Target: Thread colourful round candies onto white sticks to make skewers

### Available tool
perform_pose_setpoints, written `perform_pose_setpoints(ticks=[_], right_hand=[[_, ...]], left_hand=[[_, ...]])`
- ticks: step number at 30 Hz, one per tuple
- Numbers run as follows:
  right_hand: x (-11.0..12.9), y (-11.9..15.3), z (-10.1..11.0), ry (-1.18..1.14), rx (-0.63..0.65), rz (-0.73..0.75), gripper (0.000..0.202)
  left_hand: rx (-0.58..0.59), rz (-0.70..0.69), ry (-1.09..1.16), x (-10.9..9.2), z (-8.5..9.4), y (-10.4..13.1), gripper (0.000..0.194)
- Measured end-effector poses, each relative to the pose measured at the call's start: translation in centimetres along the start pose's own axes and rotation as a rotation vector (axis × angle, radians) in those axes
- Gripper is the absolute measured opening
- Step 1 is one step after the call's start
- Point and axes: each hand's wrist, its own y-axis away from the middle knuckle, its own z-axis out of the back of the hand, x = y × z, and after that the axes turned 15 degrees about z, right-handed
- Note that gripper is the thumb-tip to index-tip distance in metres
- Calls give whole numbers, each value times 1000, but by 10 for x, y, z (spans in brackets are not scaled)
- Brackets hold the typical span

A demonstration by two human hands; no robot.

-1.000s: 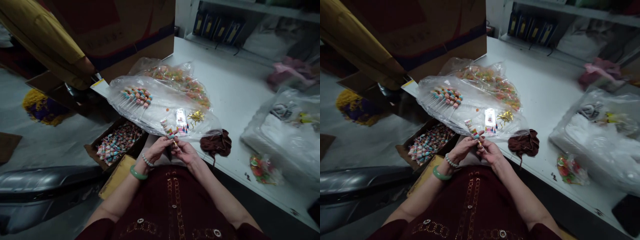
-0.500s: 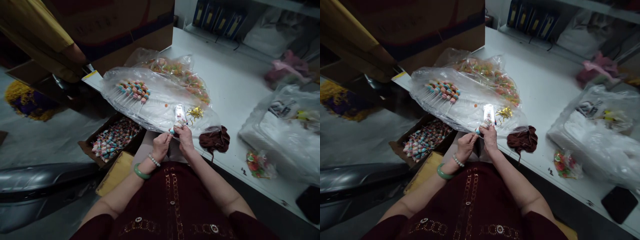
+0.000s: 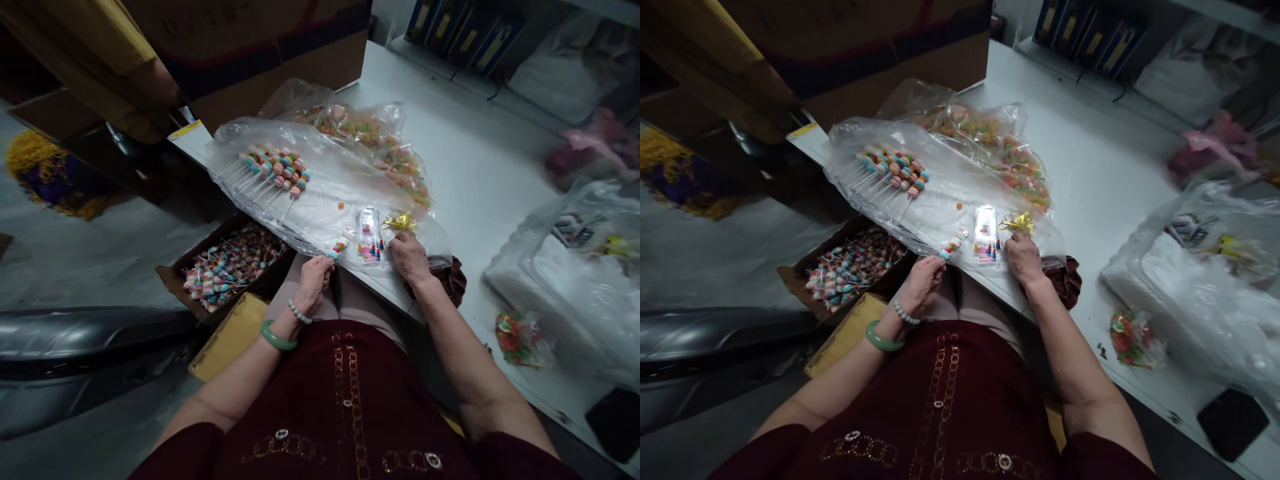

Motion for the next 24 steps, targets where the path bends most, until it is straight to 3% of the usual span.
perform_pose_setpoints(ticks=[5, 10, 14, 17, 19, 21, 24], right_hand=[[4, 4, 3, 76, -24, 44, 24], [1, 7, 4, 69, -13, -26, 21], [8, 11, 8, -112, -200, -73, 21], [39, 8, 15, -446, -393, -140, 21], [69, 2, 18, -620, -403, -83, 18], [97, -4, 19, -619, -375, 21, 20], [120, -9, 14, -400, -363, 47, 24]], left_hand=[[21, 23, 17, 1, -2, 2, 23], [36, 74, 20, 4, -3, 0, 17], [56, 49, 30, 3, -1, 0, 21], [81, 44, 13, 3, -3, 2, 26], [84, 59, 3, 2, -7, 3, 29], [86, 72, 5, 2, -10, 5, 33], [125, 85, 2, 2, -10, 7, 35]])
